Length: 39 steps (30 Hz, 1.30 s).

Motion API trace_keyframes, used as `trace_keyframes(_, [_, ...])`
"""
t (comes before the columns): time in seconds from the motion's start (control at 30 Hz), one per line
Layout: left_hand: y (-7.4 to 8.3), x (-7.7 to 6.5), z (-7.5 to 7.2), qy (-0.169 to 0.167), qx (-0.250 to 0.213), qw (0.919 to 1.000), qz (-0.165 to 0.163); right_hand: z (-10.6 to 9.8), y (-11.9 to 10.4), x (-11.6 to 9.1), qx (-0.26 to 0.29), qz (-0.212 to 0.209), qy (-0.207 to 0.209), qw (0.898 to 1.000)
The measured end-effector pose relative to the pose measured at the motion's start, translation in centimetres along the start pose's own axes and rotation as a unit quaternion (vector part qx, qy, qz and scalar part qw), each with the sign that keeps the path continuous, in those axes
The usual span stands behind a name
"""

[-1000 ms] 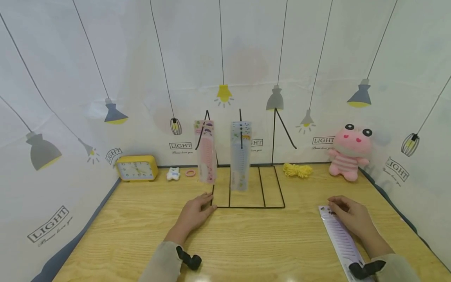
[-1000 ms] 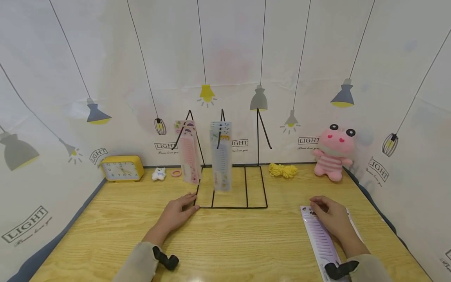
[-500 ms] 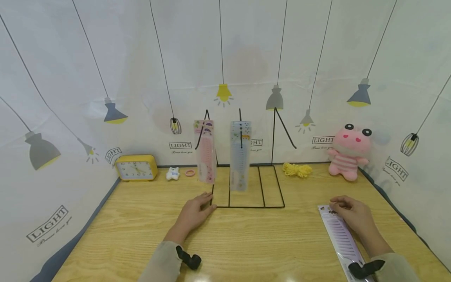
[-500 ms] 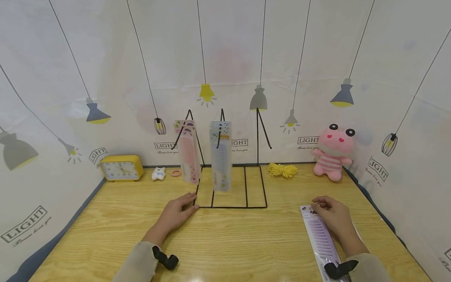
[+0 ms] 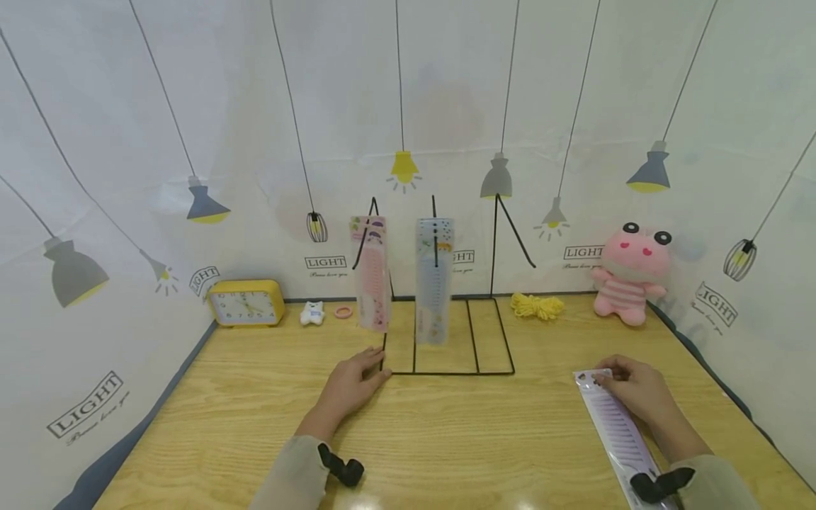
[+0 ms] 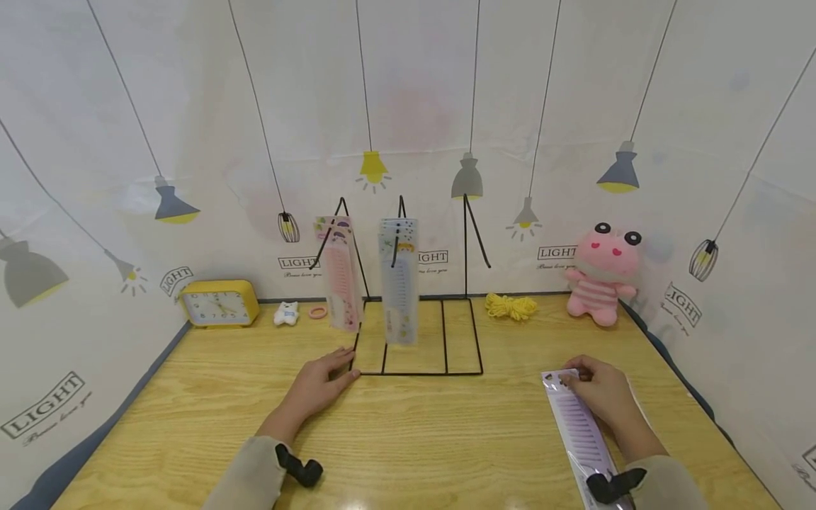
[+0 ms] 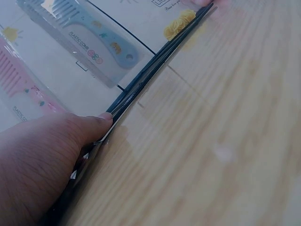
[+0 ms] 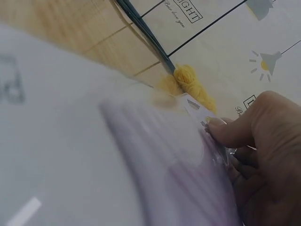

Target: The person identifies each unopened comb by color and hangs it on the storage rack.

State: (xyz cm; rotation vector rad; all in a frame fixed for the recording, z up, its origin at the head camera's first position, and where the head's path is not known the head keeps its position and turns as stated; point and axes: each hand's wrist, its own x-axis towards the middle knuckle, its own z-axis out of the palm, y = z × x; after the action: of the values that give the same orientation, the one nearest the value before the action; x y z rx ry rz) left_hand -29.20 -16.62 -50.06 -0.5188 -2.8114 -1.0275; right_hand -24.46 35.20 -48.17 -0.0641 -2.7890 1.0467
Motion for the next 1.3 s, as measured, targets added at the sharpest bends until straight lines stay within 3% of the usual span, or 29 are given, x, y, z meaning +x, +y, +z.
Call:
trace_keyframes(0.37, [0.3,-0.1,0.0,-0.006,0.001,1.0000,0.000,0.4,0.6,-0.1,0.047,0.003,0.010,0.999])
trace_keyframes(0.7, [0.4,0.0,0.0,-0.005,-0.001,1.0000,0.002,0.3,0.7,0.0,0.051,-0.001,0.018,0.999])
trace_keyframes(0.9, [0.3,-0.1,-0.1,-0.004,0.000,1.0000,0.000,-0.1,-0.6,0.4,0.098,0.013,0.000,0.995])
trace_keyframes(1.07, [0.2,0.0,-0.1,0.000,0.001,1.0000,0.003,-1.2,-2.8,1.0,0.116,-0.007,0.003,0.993])
trace_keyframes(1.2, [0.1,0.0,-0.1,-0.002,-0.001,1.0000,0.003,-2.1,-4.9,1.5,0.191,-0.017,0.013,0.981])
trace_keyframes(1.3, [0.0,0.1,-0.1,0.000,0.000,1.0000,0.004,-2.7,-6.8,2.3,0.282,-0.047,0.029,0.958])
